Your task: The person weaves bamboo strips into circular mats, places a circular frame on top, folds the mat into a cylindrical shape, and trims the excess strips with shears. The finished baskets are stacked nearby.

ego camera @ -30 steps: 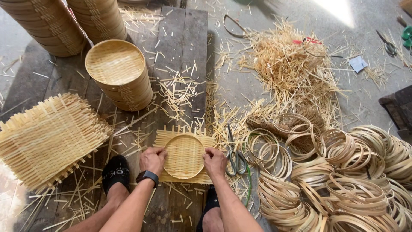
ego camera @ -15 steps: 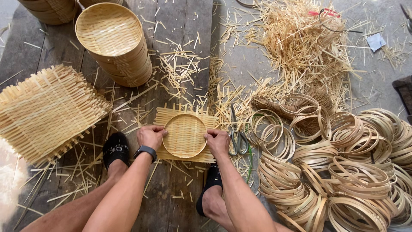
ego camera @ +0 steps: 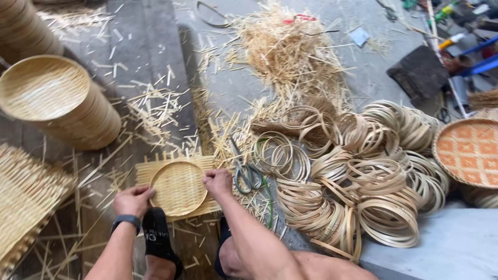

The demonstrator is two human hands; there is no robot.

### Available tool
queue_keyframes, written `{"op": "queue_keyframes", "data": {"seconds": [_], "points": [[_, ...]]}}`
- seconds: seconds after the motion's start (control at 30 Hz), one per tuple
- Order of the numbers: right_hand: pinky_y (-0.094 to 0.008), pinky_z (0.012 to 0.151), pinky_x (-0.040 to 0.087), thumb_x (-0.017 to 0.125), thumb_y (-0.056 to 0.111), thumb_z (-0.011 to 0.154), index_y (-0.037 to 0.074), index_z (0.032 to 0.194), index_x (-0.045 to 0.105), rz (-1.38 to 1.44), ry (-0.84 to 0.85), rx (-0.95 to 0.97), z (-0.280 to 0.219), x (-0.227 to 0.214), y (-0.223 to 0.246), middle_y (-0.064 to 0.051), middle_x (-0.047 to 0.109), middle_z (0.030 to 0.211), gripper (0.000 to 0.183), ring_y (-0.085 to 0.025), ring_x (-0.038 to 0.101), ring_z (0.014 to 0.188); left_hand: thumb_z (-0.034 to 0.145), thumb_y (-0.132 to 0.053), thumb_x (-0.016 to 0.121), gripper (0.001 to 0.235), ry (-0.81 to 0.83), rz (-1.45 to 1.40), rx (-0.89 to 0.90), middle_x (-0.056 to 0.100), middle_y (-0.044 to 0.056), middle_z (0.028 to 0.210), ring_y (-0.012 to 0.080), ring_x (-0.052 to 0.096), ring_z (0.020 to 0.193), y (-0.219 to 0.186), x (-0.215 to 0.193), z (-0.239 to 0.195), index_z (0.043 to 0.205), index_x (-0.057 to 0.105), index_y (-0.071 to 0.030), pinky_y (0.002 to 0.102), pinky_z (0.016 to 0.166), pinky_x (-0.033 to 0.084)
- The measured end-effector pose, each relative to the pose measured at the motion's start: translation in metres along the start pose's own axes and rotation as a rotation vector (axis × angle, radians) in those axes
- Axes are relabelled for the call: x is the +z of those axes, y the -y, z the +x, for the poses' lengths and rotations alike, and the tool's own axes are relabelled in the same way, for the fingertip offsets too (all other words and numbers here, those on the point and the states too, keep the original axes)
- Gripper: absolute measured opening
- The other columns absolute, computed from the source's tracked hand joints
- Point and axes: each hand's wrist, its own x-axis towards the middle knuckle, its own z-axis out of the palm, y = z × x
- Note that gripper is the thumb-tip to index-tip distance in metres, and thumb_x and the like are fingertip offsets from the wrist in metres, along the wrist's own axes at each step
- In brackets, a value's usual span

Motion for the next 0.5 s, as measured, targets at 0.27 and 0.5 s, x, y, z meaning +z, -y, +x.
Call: {"op": "queue_keyframes", "data": {"seconds": [0.27,0.5], "points": [[-0.029,0.077,0.059,0.085,0.013,0.073,0.012,0.088,0.083,0.041,0.033,0.034,-0.002,-0.015,0.013,-0.007,0.08,0.085,0.015,-0.017,0.075,0.078,0.075,-0.019,0.091,0.031,0.078,-0.06,-0.115,0.081,0.008,0.097,0.018,0.075,0.086,-0.002,0.003,0.01,0.103,0.083,-0.009,0.031,0.084,0.058],[-0.029,0.074,0.06,0.086,0.014,0.072,0.012,0.09,0.083,0.061,0.038,0.078,0.001,-0.012,0.012,-0.005,0.08,0.085,0.018,-0.015,0.076,0.076,0.078,-0.014,0.088,0.026,0.069,-0.128,-0.158,0.082,0.009,0.094,0.0185,0.076,0.084,0.006,0.01,0.006,0.103,0.083,-0.006,0.033,0.082,0.059]]}}
